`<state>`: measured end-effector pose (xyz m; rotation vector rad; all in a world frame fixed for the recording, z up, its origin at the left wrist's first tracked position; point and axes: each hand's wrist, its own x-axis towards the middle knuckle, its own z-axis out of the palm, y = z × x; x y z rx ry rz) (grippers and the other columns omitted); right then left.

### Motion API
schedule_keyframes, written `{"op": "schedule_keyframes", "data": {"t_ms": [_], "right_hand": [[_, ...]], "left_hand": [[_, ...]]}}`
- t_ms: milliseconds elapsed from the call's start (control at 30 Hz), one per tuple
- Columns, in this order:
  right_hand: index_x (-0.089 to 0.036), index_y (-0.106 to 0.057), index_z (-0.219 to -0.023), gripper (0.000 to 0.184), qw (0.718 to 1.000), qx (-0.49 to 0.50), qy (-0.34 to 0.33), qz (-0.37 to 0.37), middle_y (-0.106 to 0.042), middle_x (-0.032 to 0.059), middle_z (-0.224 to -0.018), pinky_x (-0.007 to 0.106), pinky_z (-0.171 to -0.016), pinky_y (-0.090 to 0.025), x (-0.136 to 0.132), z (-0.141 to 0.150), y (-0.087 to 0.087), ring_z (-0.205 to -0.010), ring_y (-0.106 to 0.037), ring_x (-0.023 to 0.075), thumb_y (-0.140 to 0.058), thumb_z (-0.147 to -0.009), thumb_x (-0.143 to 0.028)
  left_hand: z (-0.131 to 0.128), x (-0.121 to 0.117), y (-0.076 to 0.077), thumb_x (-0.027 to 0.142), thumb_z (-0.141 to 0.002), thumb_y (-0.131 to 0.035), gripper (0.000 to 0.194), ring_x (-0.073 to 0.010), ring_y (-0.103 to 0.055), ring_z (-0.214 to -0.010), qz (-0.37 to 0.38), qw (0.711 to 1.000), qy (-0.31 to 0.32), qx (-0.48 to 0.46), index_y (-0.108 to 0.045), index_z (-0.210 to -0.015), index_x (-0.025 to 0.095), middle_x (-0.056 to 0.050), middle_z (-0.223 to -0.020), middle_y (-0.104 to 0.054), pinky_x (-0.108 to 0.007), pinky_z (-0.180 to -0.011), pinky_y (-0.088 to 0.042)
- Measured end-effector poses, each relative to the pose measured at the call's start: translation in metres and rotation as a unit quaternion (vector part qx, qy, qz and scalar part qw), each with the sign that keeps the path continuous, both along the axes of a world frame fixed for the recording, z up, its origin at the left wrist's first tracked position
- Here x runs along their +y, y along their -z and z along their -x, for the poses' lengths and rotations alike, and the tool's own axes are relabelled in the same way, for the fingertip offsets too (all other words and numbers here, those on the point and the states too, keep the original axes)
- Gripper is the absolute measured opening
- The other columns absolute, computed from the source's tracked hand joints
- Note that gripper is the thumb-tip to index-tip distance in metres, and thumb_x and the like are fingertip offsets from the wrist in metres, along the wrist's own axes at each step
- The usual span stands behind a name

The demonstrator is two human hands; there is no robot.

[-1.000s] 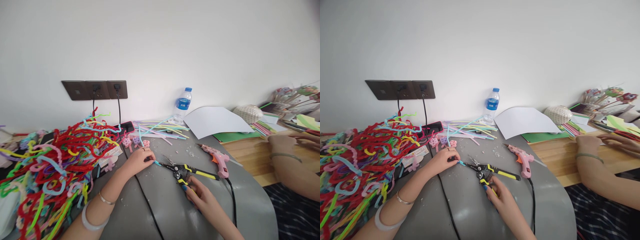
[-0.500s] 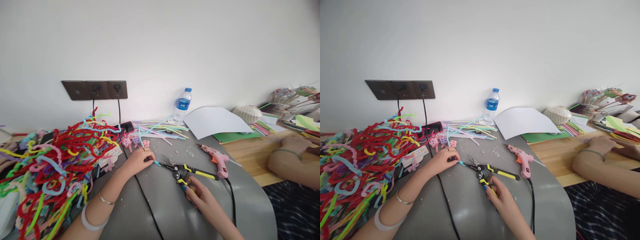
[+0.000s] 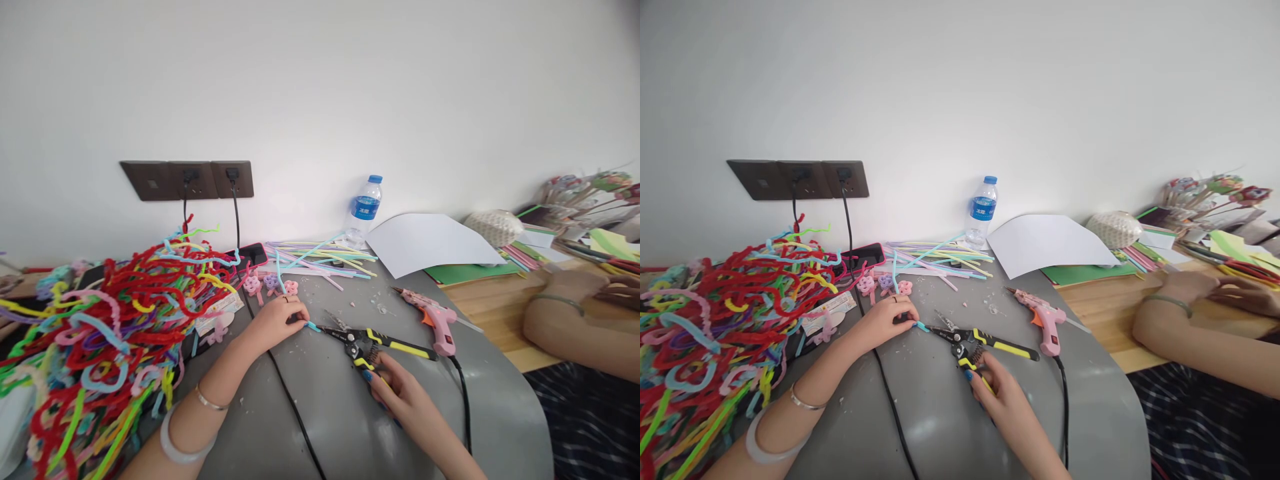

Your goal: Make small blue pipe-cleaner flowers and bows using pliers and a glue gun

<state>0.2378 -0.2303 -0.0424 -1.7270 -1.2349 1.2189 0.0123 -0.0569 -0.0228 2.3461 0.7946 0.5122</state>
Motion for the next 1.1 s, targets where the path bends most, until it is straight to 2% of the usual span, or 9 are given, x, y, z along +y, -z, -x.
{"op": "schedule_keyframes", "data": {"t_ms": [333, 567, 1100], "right_hand": [[-0.023, -0.042, -0.082, 0.043, 1.000, 0.009, 0.005, -0.008, -0.037, -0.0079, -0.057, 0.021, -0.044, -0.027, -0.0016, -0.0018, 0.0052, -0.049, -0.032, 0.0101, -0.052, -0.082, -0.065], [-0.024, -0.039, -0.079, 0.044, 1.000, 0.002, 0.002, -0.003, -0.036, -0.0076, -0.057, 0.022, -0.044, -0.026, 0.0005, -0.0001, 0.0013, -0.050, -0.031, 0.0107, -0.052, -0.080, -0.066], [-0.024, -0.040, -0.082, 0.039, 1.000, -0.004, 0.001, -0.005, -0.037, -0.0074, -0.058, 0.021, -0.045, -0.028, -0.0015, -0.0017, 0.0041, -0.051, -0.031, 0.0109, -0.051, -0.084, -0.061]], "left_hand": [[0.0000, 0.0005, 0.0005, 0.014, -0.084, -0.057, 0.012, -0.0176, -0.059, -0.085, -0.003, 1.000, 0.002, -0.004, -0.066, -0.084, 0.022, -0.001, -0.089, -0.067, -0.028, -0.075, -0.044], [0.0002, 0.0000, 0.0003, 0.014, -0.084, -0.057, 0.012, -0.0172, -0.059, -0.085, -0.003, 1.000, 0.000, -0.005, -0.066, -0.084, 0.022, -0.001, -0.089, -0.066, -0.027, -0.074, -0.044], [0.0000, -0.0007, -0.0012, 0.013, -0.083, -0.058, 0.011, -0.0162, -0.058, -0.083, 0.003, 1.000, -0.003, -0.003, -0.066, -0.084, 0.021, 0.000, -0.089, -0.065, -0.027, -0.075, -0.043]]}}
